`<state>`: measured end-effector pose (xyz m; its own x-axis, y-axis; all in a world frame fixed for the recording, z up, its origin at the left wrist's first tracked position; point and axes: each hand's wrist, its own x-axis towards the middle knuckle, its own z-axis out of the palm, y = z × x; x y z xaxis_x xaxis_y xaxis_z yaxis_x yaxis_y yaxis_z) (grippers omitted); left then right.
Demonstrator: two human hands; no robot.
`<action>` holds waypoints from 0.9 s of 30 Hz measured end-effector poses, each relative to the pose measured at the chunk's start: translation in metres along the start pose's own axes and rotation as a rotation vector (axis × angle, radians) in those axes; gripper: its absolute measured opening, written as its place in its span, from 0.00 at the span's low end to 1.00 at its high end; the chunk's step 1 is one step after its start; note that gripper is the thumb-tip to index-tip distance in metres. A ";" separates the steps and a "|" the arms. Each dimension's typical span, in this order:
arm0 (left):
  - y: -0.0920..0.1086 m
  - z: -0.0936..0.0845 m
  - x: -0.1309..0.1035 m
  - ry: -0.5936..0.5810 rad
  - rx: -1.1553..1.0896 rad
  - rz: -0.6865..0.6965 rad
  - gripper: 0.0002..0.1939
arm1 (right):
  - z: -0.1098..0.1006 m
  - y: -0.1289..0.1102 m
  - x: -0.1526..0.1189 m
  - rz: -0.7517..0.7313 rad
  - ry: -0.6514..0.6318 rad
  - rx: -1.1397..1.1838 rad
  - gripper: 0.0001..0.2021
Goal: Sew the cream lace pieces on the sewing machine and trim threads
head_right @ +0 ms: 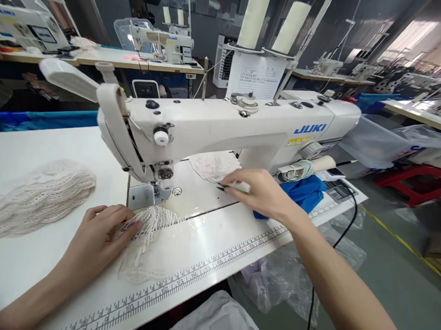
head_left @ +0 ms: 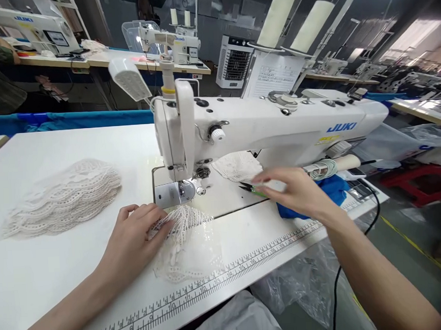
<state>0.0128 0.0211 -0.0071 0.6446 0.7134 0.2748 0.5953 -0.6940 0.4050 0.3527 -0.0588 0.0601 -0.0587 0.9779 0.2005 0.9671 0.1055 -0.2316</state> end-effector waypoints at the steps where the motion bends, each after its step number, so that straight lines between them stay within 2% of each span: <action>1: 0.000 0.000 0.000 -0.001 0.001 0.003 0.12 | 0.004 0.006 0.007 -0.013 -0.003 -0.055 0.09; 3: -0.001 0.001 0.000 -0.007 0.007 0.001 0.12 | 0.013 0.016 0.023 -0.037 -0.103 -0.228 0.11; 8: -0.004 0.003 0.000 -0.001 0.022 0.009 0.12 | 0.028 0.029 0.052 -0.069 -0.192 -0.308 0.12; 18: -0.006 0.003 0.000 0.007 0.022 0.024 0.12 | 0.014 0.032 0.078 0.004 -0.134 -0.328 0.11; 22: -0.005 0.004 0.000 -0.004 -0.003 0.016 0.11 | 0.014 0.030 0.081 0.007 -0.123 -0.332 0.13; 27: -0.003 0.002 0.000 0.002 -0.019 0.013 0.12 | 0.017 0.031 0.077 -0.018 -0.169 -0.313 0.15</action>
<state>0.0125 0.0231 -0.0101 0.6511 0.7048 0.2819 0.5777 -0.7010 0.4182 0.3742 0.0231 0.0520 -0.0911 0.9952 0.0352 0.9930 0.0881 0.0787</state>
